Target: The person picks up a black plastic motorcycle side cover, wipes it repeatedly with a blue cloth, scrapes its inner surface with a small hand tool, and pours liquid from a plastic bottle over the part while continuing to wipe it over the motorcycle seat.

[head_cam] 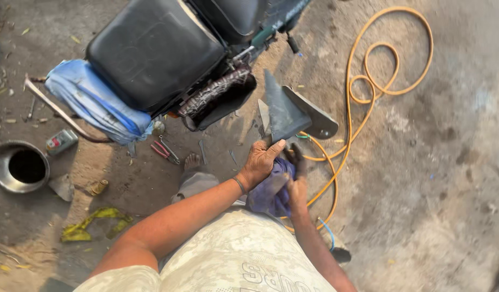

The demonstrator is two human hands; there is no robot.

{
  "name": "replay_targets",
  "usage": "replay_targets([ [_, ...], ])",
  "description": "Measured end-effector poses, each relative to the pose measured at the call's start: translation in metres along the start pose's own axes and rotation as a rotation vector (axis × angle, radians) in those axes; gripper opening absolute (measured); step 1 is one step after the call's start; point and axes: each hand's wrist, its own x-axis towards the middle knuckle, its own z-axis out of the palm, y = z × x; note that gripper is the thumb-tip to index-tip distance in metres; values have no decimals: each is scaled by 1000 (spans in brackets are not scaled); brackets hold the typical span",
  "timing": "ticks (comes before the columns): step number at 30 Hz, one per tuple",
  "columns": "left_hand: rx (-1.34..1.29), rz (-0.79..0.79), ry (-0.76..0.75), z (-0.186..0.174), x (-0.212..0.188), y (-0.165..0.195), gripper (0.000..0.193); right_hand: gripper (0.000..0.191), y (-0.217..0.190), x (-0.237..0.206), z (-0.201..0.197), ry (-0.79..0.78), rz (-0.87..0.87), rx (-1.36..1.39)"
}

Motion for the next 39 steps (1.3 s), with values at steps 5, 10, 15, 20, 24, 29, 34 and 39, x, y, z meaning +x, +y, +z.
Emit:
replay_targets([
  [5,5,86,103,-88,-22,73,32,80,-38,9,75,-305,274,-203],
  [10,640,439,482,-205,-69,163,29,67,-82,34,184,-387,-336,-605],
  [15,782,671,450,-256,-108,204,15,57,-68,80,346,-678,-587,-734],
  [20,970,610,639,-316,-151,237,17,46,-30,107,457,-618,-159,-715],
  [24,962,549,1101,-345,-182,255,28,53,-11,56,488,-752,-1118,-915],
  [29,1108,472,1082,-336,-198,251,31,50,15,78,535,-708,-459,-543],
  [34,980,512,1289,-343,-194,248,34,53,20,79,518,-999,-773,-721],
  [39,261,585,1377,-374,-202,261,30,50,7,86,431,-1018,-489,-610],
])
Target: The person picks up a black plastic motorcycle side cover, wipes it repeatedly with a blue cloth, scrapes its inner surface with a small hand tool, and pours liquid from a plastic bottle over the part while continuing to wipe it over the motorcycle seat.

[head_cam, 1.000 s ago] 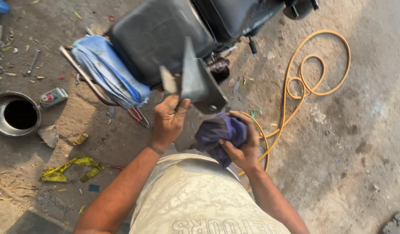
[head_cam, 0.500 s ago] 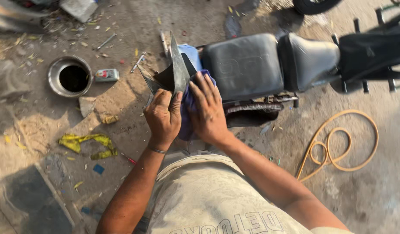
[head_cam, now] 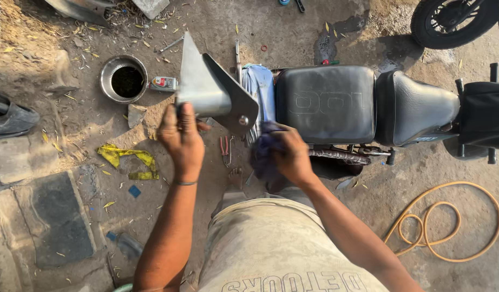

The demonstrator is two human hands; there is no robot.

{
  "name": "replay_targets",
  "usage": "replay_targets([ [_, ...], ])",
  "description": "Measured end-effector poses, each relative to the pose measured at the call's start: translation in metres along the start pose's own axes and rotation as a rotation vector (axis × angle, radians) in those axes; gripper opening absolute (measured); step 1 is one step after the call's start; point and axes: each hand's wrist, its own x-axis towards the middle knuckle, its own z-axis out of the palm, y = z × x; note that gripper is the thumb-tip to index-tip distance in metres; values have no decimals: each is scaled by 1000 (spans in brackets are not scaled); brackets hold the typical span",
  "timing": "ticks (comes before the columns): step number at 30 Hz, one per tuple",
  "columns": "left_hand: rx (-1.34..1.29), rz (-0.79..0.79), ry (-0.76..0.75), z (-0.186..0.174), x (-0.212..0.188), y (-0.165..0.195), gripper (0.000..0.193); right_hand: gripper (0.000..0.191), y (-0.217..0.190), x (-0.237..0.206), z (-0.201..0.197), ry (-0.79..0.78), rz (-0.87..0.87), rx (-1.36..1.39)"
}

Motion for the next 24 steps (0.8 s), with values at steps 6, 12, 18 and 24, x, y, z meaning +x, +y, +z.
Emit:
replay_targets([
  [6,-751,-227,-246,52,-32,-17,19,51,13,14,-65,164,343,509],
  [12,-1199,-560,-252,91,-69,-35,41,56,-24,33,-59,-323,-556,21],
  [18,-1390,-576,-200,74,-83,-44,61,54,-31,61,-41,-147,-538,-162],
  [24,-1267,-312,-187,59,-76,-54,69,67,-39,62,-24,-451,-607,-24],
])
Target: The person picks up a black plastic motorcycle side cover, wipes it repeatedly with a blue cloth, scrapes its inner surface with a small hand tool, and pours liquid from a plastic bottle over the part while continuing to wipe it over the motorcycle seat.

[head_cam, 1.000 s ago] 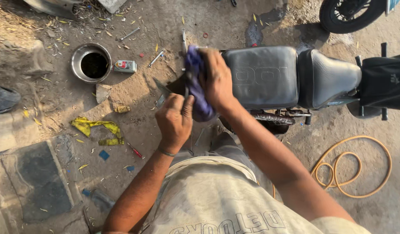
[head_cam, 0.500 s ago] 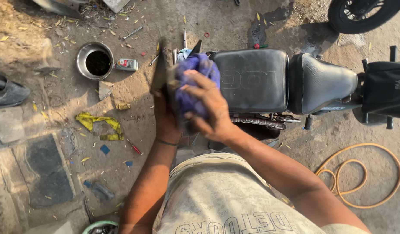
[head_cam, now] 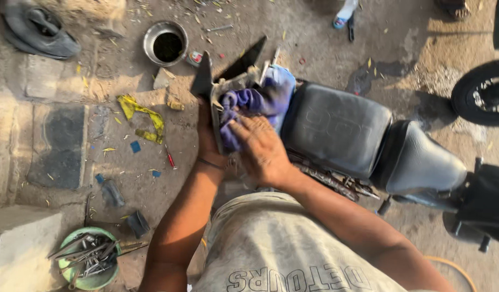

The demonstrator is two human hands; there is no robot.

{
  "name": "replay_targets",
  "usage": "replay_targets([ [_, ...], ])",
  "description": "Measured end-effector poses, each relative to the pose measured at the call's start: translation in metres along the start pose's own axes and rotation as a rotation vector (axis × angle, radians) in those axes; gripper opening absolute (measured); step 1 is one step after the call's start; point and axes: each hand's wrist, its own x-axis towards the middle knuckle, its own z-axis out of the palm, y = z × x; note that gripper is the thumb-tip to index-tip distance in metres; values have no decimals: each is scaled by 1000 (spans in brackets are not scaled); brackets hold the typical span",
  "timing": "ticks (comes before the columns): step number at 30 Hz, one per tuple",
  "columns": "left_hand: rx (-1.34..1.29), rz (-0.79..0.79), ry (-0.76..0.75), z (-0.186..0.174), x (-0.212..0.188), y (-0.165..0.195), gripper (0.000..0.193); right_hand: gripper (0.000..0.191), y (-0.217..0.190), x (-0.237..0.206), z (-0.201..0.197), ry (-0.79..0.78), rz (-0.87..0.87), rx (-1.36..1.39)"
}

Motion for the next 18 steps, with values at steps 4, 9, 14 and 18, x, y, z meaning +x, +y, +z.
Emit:
replay_targets([
  [4,17,-19,204,5,0,-3,66,69,10,16,-10,221,-44,-97],
  [9,-117,-53,-210,16,-7,30,76,57,-11,14,-18,-24,-228,-120],
  [14,47,-25,217,32,-26,44,73,46,-13,37,-39,300,266,254],
  [18,-133,-51,181,42,-19,37,74,64,-6,81,-40,69,-299,-26],
])
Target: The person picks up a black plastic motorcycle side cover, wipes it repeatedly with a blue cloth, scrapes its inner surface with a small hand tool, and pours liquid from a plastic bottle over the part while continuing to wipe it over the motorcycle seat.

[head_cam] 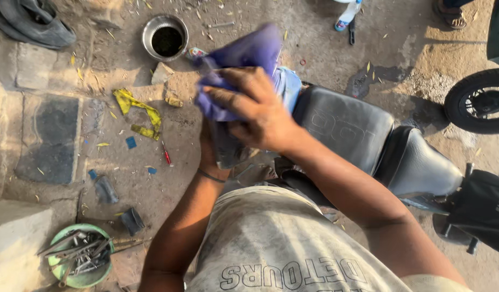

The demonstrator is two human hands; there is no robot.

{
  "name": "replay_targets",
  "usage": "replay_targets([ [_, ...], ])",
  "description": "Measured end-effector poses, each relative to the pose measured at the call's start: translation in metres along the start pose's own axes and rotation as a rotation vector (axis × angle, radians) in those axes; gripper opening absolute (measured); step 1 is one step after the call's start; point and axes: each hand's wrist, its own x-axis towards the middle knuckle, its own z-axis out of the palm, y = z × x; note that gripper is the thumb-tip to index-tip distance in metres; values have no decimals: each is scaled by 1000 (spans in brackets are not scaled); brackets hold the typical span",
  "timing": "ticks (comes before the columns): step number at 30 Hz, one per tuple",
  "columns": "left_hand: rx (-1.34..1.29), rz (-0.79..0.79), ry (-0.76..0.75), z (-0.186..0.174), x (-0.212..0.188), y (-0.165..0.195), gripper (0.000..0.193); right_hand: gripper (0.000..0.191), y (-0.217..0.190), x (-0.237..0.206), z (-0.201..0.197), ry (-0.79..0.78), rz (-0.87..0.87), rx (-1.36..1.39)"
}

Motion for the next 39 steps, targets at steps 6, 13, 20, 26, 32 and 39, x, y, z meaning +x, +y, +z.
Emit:
replay_targets([
  [6,59,56,-135,5,-8,51,75,43,37,25,11,281,244,44],
  [13,109,180,-76,13,-11,99,73,48,30,-5,86,391,190,58],
  [20,207,187,-55,2,-8,116,56,66,50,-9,95,422,812,858],
  [26,462,424,67,8,-19,117,44,69,29,15,135,571,958,880],
  [32,1072,784,490,32,-52,137,38,64,8,27,163,254,824,1262],
  [39,1238,1027,766,-46,-52,174,22,69,3,34,138,116,804,1006],
])
